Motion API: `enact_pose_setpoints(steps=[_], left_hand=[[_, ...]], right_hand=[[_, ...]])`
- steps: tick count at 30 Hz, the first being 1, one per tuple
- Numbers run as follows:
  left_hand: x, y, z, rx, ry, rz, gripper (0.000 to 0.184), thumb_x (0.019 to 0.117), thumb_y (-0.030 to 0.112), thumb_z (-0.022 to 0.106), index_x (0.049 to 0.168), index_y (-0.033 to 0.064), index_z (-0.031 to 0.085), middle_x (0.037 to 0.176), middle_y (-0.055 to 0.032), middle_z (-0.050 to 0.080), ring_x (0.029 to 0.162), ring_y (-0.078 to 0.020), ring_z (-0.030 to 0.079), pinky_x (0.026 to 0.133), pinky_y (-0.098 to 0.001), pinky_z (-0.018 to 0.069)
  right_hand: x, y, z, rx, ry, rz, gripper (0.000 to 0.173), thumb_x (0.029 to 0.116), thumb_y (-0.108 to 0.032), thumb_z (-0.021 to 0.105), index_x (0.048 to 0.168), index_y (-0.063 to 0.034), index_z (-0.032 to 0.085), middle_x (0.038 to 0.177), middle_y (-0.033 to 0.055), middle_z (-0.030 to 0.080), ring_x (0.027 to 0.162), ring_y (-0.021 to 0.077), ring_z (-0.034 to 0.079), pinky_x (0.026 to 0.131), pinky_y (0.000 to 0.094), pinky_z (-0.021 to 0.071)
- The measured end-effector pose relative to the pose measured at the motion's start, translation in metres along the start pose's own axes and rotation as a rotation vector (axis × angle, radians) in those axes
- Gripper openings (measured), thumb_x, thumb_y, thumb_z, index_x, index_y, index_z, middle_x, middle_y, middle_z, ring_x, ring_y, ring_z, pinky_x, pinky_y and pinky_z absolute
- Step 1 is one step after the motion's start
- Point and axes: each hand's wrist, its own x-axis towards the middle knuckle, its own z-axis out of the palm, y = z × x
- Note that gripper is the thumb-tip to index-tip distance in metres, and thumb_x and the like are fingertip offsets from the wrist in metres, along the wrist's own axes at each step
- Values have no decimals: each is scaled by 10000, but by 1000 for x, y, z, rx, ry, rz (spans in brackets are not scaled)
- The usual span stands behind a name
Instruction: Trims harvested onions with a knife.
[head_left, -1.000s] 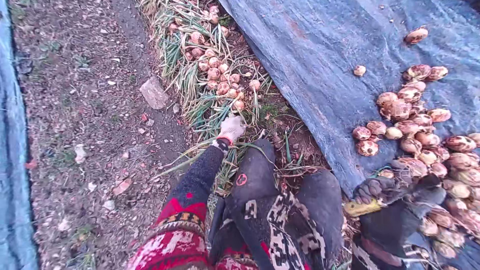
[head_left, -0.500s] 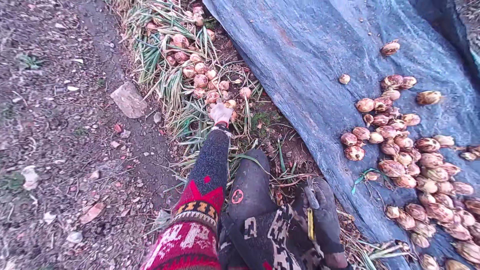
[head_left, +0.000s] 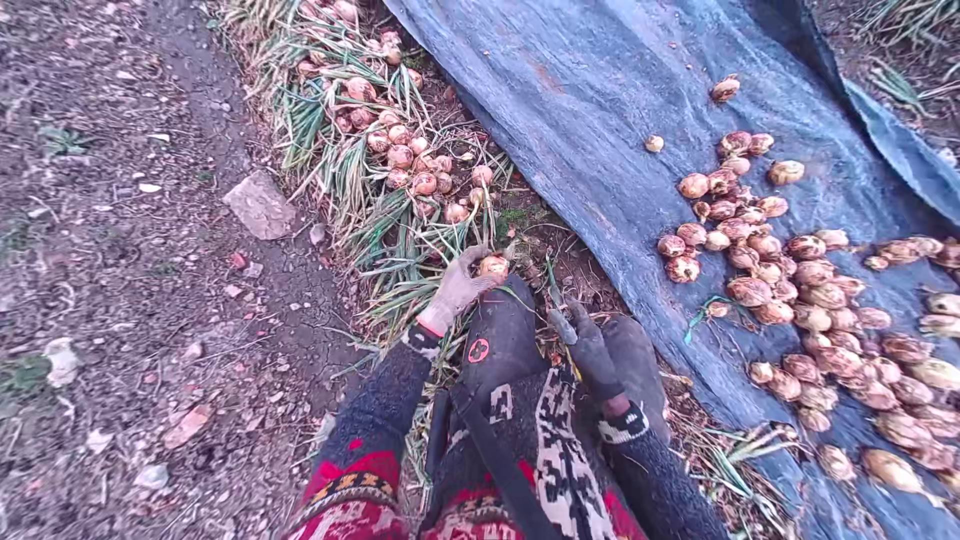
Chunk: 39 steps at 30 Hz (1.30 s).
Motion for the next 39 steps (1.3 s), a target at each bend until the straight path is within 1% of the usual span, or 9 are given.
enact_pose_setpoints(steps=[5, 9, 14, 19, 23, 27, 29, 32, 39], left_hand=[[-87, 44, 55, -116, -395, -154, 653, 795, 438, 845, 1314, 92, 652, 1143, -100, 716, 875, -198, 715, 751, -398, 628], [-110, 51, 65, 166, -461, -16, 618, 802, 463, 824, 1305, 133, 676, 1274, -27, 691, 1118, -120, 672, 989, -397, 566], [-127, 43, 86, 490, -325, 159, 603, 802, 491, 814, 1303, 185, 678, 1286, -37, 668, 1175, -140, 636, 1019, -403, 543], [-104, 7, 78, 633, 61, -103, 614, 869, 492, 742, 1392, 189, 630, 1320, -127, 648, 1167, -278, 656, 970, -527, 556], [-63, -37, 2, -133, 257, -350, 581, 881, 126, 779, 1413, 51, 558, 1110, -152, 704, 777, -231, 702, 671, -402, 621], [-52, -1, 27, -328, 245, -286, 472, 901, 109, 766, 1326, -26, 609, 1016, -172, 723, 773, -259, 719, 684, -426, 639], [-57, 25, 64, -9, 135, -185, 337, 903, 230, 779, 1177, 45, 715, 1043, -80, 749, 863, -180, 732, 776, -384, 640], [-88, 45, 119, 597, -202, 30, 376, 961, 340, 648, 1304, 193, 693, 1298, -9, 694, 1165, -144, 667, 1019, -429, 549], [-99, 35, 157, 733, -255, 113, 282, 1023, 272, 545, 1238, 208, 715, 1174, -31, 697, 1052, -169, 690, 876, -403, 596]], right_hand=[[-30, -1, 14, 411, -112, -111, 468, 1033, -463, 545, 1202, -32, 612, 812, 30, 674, 665, 116, 640, 614, 304, 582], [-58, 5, 15, 499, -39, -61, 382, 1032, -393, 574, 1130, -41, 684, 768, 21, 684, 619, 80, 625, 586, 251, 561], [-59, 31, 18, 426, 90, -57, 325, 1054, -307, 562, 1037, -29, 728, 743, 60, 681, 602, 127, 620, 579, 307, 562], [-98, -1, -13, 555, -72, -168, 392, 1039, -442, 544, 989, -94, 717, 626, -19, 592, 491, 79, 536, 471, 270, 508], [-119, -19, -32, 328, -87, -369, 610, 1008, -468, 604, 1450, -54, 539, 1008, 49, 701, 801, 80, 643, 743, 283, 584], [-68, 28, -26, -326, -200, 40, 779, 959, -740, 431, 1321, -88, 656, 1135, 131, 726, 1071, 217, 690, 978, 488, 538], [-46, 41, -17, -45, -321, 221, 758, 968, -749, 377, 1293, -110, 624, 936, 81, 696, 787, 181, 669, 719, 413, 582], [-41, 36, -5, 564, -329, 386, 691, 997, -722, 319, 1339, -167, 548, 820, 56, 649, 573, 162, 590, 486, 334, 522], [-16, 64, -16, 1120, -306, 705, 871, 807, -945, 262, 807, -136, 585, 578, 21, 517, 433, 126, 509, 385, 291, 463]])
